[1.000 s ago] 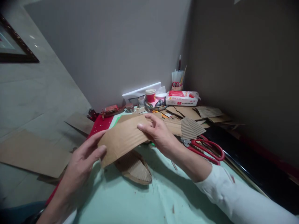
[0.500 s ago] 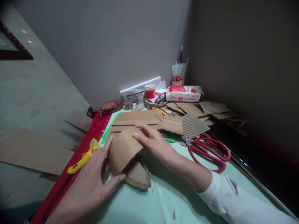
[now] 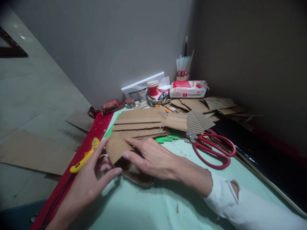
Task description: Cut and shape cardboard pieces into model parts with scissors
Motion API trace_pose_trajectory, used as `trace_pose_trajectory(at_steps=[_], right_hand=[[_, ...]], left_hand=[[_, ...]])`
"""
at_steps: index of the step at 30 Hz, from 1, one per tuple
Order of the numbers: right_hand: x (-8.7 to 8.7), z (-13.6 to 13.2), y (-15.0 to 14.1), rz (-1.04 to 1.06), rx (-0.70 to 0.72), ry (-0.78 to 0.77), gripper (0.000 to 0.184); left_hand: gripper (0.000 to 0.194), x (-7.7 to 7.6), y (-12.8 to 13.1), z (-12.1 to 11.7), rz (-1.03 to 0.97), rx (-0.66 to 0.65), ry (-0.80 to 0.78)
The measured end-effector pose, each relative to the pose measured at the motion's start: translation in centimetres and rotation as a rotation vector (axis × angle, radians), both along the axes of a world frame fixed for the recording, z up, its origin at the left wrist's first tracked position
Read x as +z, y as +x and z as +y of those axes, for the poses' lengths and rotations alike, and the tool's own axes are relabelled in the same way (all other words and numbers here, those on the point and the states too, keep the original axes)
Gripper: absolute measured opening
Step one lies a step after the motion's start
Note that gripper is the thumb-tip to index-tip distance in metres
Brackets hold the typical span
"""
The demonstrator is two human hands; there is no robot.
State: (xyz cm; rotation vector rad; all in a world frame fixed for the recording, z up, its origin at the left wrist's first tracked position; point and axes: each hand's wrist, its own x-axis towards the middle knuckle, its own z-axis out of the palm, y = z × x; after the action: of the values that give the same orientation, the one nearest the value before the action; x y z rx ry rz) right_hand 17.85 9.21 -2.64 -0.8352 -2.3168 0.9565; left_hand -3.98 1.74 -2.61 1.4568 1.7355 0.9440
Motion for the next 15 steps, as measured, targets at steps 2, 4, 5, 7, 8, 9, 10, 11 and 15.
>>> trace_pose_trajectory(at_steps=[2,4,5,7,8,9,10,11,15], right_hand=[[-0.3,0.0,-0.2,-0.013,0.035,0.047,0.051],[-0.8,0.1,-0.5,-0.023,0.048,0.099,0.047],[-1.1,0.1,-0.6,-0.028,0.043,0.124,0.049],[-1.7,0.2,-0.7,-0.032,0.014,0.168,0.053],[-1.9,0.3,-0.7,-0.030,0.000,0.185,0.054],[-2.1,0.3,-0.6,-0.026,-0.011,0.196,0.054],[-2.2,0.3,-0.6,-0.023,-0.018,0.203,0.054],[-2.2,0.2,-0.5,-0.022,-0.027,0.206,0.053],[-2.0,-0.3,-0.1,-0.051,-0.062,0.177,0.043]], left_hand=[[0.108,-0.3,0.0,-0.1,0.011,-0.007,-0.015],[0.108,-0.4,0.1,-0.1,0.034,-0.011,-0.028],[0.108,-0.5,0.2,-0.1,0.059,-0.014,-0.022],[0.106,-0.6,0.5,-0.2,0.110,-0.003,0.006],[0.105,-0.6,0.7,-0.2,0.128,0.006,0.025],[0.105,-0.7,0.8,-0.3,0.136,0.011,0.038],[0.105,-0.8,1.0,-0.3,0.141,0.021,0.052],[0.105,-0.9,1.1,-0.4,0.149,0.028,0.062],[0.100,-1.3,1.6,-0.6,0.236,0.031,0.099]])
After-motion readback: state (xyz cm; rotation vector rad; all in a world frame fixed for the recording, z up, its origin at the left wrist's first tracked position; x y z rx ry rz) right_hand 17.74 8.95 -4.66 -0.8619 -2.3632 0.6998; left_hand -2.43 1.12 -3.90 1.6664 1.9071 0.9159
